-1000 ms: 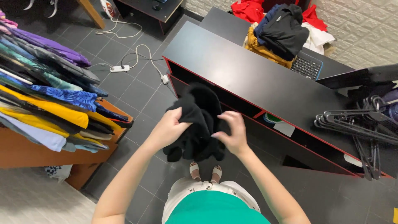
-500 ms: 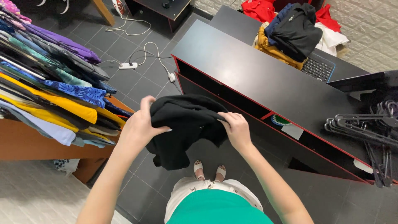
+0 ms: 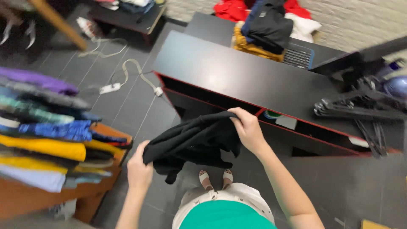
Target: The person picks up folded clothes from a desk, inserts hangers into them, and hangs them on a clothing rack.
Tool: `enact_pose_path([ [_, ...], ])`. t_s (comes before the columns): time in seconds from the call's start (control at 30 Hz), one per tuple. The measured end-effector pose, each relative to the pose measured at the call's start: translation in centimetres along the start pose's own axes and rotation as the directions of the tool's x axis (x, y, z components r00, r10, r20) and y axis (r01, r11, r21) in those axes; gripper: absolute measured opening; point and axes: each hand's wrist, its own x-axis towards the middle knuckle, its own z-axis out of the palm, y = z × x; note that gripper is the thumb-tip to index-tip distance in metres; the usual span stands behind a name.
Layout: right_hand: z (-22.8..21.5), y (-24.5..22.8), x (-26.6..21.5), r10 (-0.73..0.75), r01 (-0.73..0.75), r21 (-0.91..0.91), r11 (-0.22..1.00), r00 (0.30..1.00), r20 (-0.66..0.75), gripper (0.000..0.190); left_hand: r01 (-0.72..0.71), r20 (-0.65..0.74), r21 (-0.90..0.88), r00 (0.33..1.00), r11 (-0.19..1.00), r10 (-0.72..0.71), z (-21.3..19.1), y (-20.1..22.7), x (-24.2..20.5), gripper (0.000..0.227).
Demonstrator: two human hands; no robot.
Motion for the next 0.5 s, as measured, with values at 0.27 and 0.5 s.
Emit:
enact_pose_path([
  [0.27,-3.2,4.1,-6.1,0.427,-0.428,-0.080,0.900,0.904,-0.028,0.021,0.111,0.326,0.013,0.939,0.994,-0.109,5.6,3.5,-0.7,0.025],
  [0.5,-7.5,9.3,-12.6,0.606,-0.609,-0.100,0.787,0.793,-0.065,0.023,-0.167,0.552,0.332,0.833,0.928,-0.048,11.7,4.1,0.8,0.021],
])
